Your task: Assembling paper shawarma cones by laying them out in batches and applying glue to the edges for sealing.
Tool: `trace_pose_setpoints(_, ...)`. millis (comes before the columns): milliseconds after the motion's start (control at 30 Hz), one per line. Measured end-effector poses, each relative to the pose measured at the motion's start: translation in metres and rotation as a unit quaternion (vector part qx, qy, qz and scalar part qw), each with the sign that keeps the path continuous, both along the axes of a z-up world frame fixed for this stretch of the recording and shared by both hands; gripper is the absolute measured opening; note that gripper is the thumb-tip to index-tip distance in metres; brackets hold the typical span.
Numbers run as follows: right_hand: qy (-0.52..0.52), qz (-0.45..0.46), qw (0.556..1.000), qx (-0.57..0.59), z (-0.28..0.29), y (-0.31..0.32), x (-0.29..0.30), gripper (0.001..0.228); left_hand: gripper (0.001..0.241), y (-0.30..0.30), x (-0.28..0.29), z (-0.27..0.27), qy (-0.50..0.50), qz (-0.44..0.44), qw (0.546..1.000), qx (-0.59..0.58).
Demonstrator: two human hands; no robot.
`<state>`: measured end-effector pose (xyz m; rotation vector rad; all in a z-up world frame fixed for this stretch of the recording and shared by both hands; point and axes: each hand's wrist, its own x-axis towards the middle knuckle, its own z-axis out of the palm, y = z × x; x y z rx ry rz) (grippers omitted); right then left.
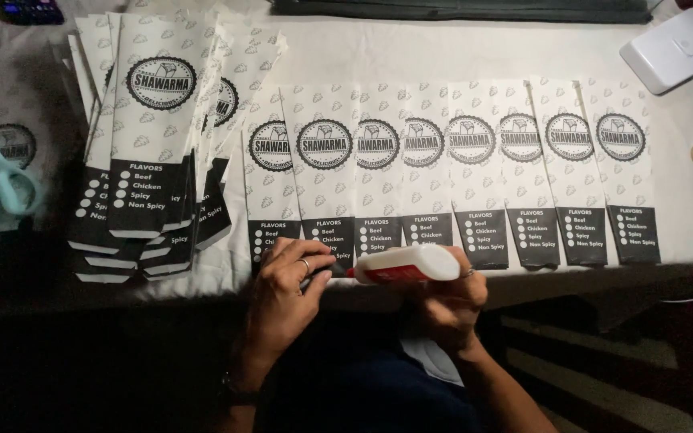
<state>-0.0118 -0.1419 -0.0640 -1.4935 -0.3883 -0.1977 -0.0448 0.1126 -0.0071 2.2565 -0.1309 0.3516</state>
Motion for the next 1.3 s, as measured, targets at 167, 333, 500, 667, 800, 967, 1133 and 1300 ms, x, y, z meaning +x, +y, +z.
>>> trace_pose_setpoints(167, -0.108, 0.009, 0.992, -0.059, -0.016, 0.016, 0.016, 0.049, 0.012, -0.003, -0.003, -0.007, -0.005, 0.021, 1.0, 0.002)
trace_pose_setpoints(333, -0.119, 0.01, 0.992, -0.038, -0.004, 0.038, 0.018, 0.043, 0.017, -0.003, -0.004, -0.001, -0.006, 0.016, 1.0, 0.004)
trace_pose_setpoints(500, 0.005, 0.029, 0.999, 0.022, 0.039, 0.022, -0.004, 0.03, 0.026, -0.003, -0.004, -0.003, -0.029, 0.022, 0.999, 0.031)
trace_pose_setpoints(667, 0.057, -0.024, 0.996, 0.061, 0.043, 0.015, -0.005, 0.027, 0.022, 0.011, -0.013, 0.016, -0.133, 0.05, 0.99, 0.022)
trace_pose_setpoints(800, 0.018, -0.01, 0.998, 0.059, 0.005, 0.029, -0.002, 0.034, 0.009, 0.038, -0.019, 0.005, -0.129, 0.105, 0.982, 0.09)
trace_pose_setpoints(967, -0.061, 0.075, 0.991, 0.098, 0.001, 0.064, 0.015, 0.041, 0.023, 0.049, -0.026, -0.001, -0.075, 0.075, 0.994, 0.029)
trace_pose_setpoints(1133, -0.115, 0.077, 0.99, 0.011, -0.009, 0.091, 0.021, 0.036, 0.032, 0.063, -0.029, 0.011, -0.016, 0.031, 0.999, -0.021)
trace_pose_setpoints(1300, -0.16, 0.111, 0.981, 0.016, -0.015, 0.122, 0.028, 0.043, 0.038, 0.069, -0.027, 0.008, -0.003, 0.011, 1.0, 0.012)
